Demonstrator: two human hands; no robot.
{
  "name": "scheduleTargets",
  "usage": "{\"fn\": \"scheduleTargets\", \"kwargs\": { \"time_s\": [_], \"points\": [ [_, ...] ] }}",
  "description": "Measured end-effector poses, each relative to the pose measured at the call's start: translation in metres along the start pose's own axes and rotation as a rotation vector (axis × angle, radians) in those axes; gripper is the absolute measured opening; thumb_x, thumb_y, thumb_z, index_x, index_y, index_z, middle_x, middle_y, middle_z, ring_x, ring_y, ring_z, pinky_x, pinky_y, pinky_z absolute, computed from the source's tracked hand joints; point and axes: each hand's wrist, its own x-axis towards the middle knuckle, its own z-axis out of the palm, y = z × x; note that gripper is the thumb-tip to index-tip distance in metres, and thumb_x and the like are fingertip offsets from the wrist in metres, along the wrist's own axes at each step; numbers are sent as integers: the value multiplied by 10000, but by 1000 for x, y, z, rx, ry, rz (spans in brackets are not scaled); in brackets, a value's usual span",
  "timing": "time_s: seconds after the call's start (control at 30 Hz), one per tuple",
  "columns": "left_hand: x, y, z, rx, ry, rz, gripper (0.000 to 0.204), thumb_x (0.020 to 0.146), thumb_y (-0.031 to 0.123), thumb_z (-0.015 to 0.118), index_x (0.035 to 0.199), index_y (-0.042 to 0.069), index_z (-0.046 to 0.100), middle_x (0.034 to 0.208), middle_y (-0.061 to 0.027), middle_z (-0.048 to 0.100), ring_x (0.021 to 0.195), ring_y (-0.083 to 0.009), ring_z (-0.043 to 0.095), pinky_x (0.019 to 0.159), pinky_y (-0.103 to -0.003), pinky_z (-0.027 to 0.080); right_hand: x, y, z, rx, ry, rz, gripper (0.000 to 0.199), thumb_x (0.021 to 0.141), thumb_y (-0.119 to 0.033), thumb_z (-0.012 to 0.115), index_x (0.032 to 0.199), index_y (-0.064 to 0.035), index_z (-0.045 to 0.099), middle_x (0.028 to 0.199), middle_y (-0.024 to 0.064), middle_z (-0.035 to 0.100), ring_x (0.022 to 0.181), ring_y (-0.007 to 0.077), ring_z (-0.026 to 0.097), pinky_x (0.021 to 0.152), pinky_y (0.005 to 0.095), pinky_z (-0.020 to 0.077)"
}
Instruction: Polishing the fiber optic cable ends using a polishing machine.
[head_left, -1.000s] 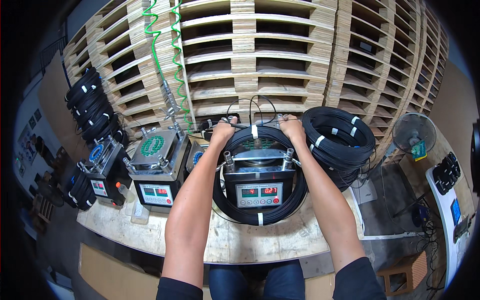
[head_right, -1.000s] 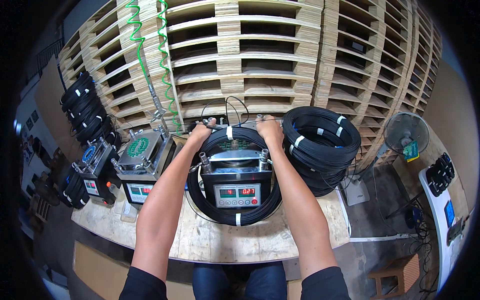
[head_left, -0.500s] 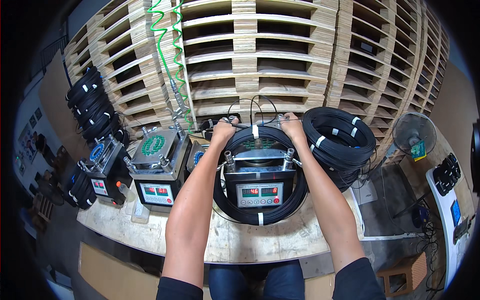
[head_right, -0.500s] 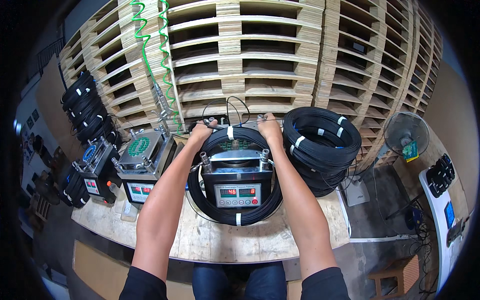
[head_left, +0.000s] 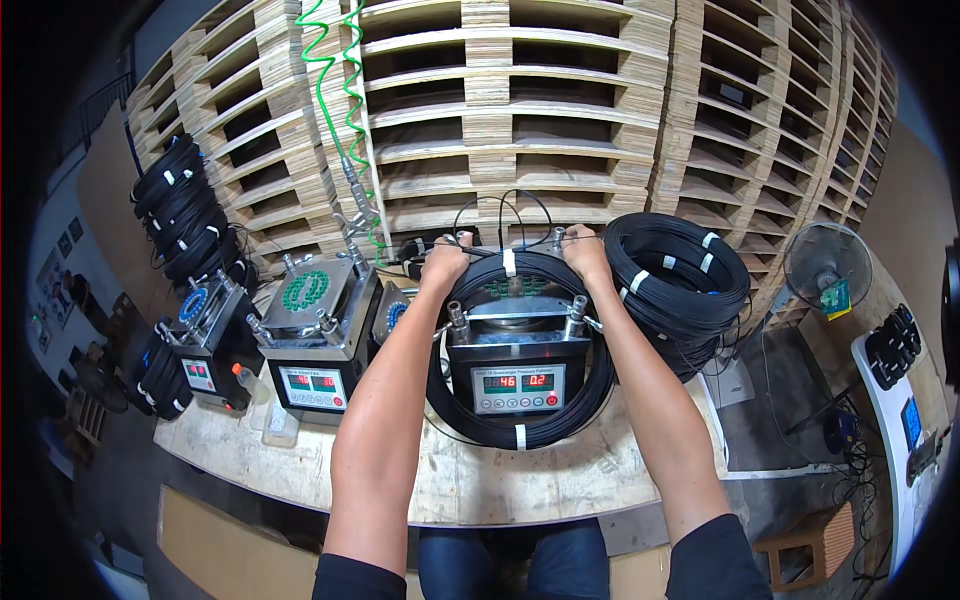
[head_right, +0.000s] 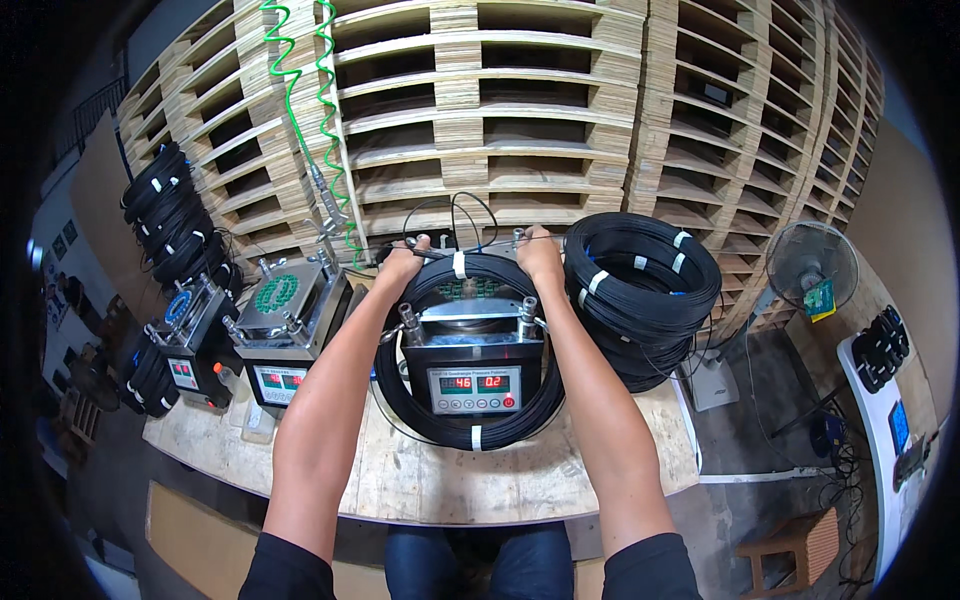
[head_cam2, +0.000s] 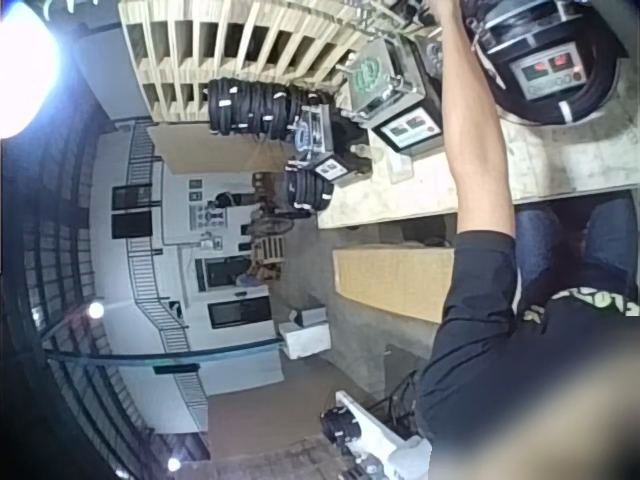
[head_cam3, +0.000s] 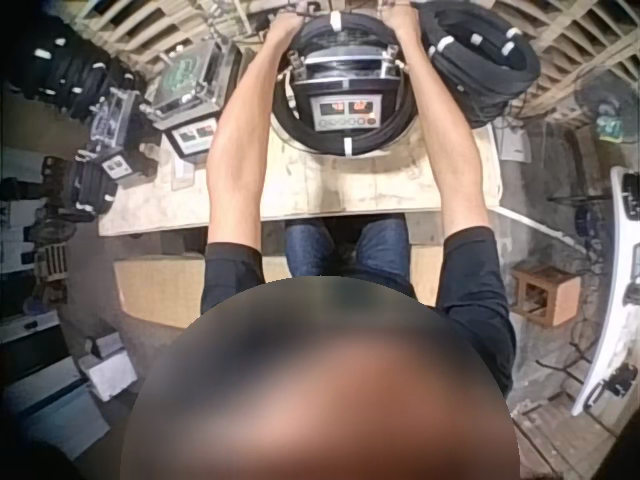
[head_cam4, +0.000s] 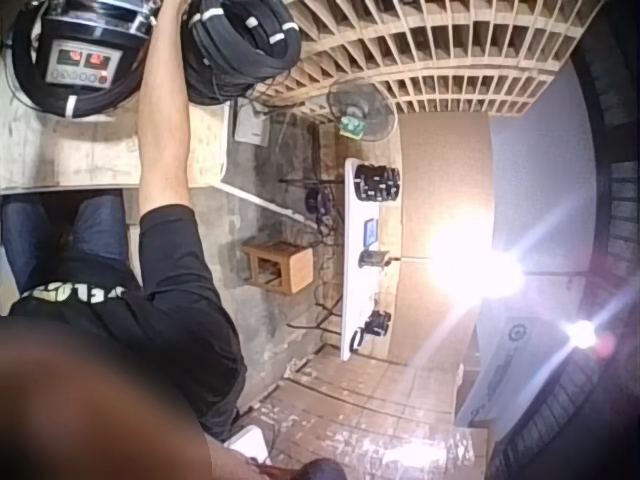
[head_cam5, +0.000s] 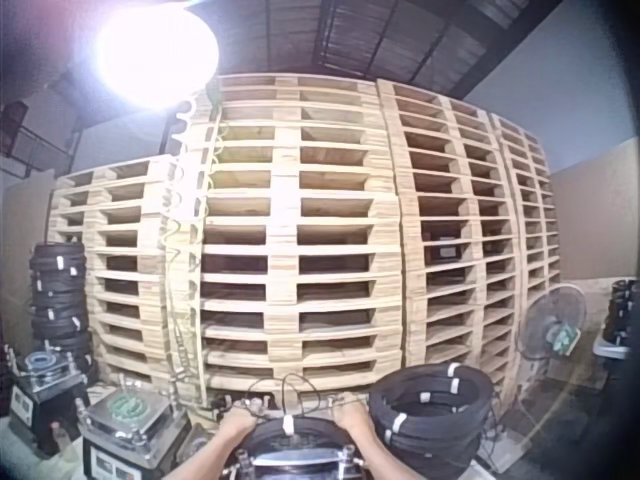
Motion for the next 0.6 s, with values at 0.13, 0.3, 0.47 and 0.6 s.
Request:
{"fn": "scheduleTargets", "kwargs": {
  "time_s": [0.13, 0.3, 0.47, 0.6],
  "points": [
    [-18, 9, -4, 22, 103, -12, 694, 920, 614, 501, 1231, -2, 573, 1259, -267, 611, 1228, -407, 553, 1038, -468, 421, 1, 2, 3, 114, -18, -21, 340, 916, -320, 595, 1137, -73, 671, 1068, 244, 687, 1065, 399, 648, 915, 438, 519],
    [-16, 12, -1, -97, -22, 68, 679, 926, 591, 515, 1196, -29, 587, 1237, -288, 614, 1206, -417, 565, 1019, -458, 434, -2, 0, -6, 15, -53, 122, 448, 940, -436, 552, 1213, -92, 637, 1180, 227, 663, 1142, 393, 616, 968, 446, 491],
    [14, -18, 7, -102, 34, 42, 675, 962, 597, 474, 1170, -23, 641, 1223, -231, 643, 1167, -349, 591, 982, -406, 430, -19, -34, -13, -166, -125, 210, 546, 960, -537, 458, 1263, -112, 619, 1246, 232, 631, 1175, 435, 584, 995, 474, 473],
    [19, -11, 16, -103, -4, -14, 678, 970, 595, 459, 1181, -23, 639, 1231, -200, 645, 1192, -309, 575, 995, -384, 416, 7, 0, -3, -130, -162, 126, 493, 961, -481, 499, 1245, -98, 623, 1231, 241, 633, 1157, 431, 594, 976, 473, 482]
  ]
}}
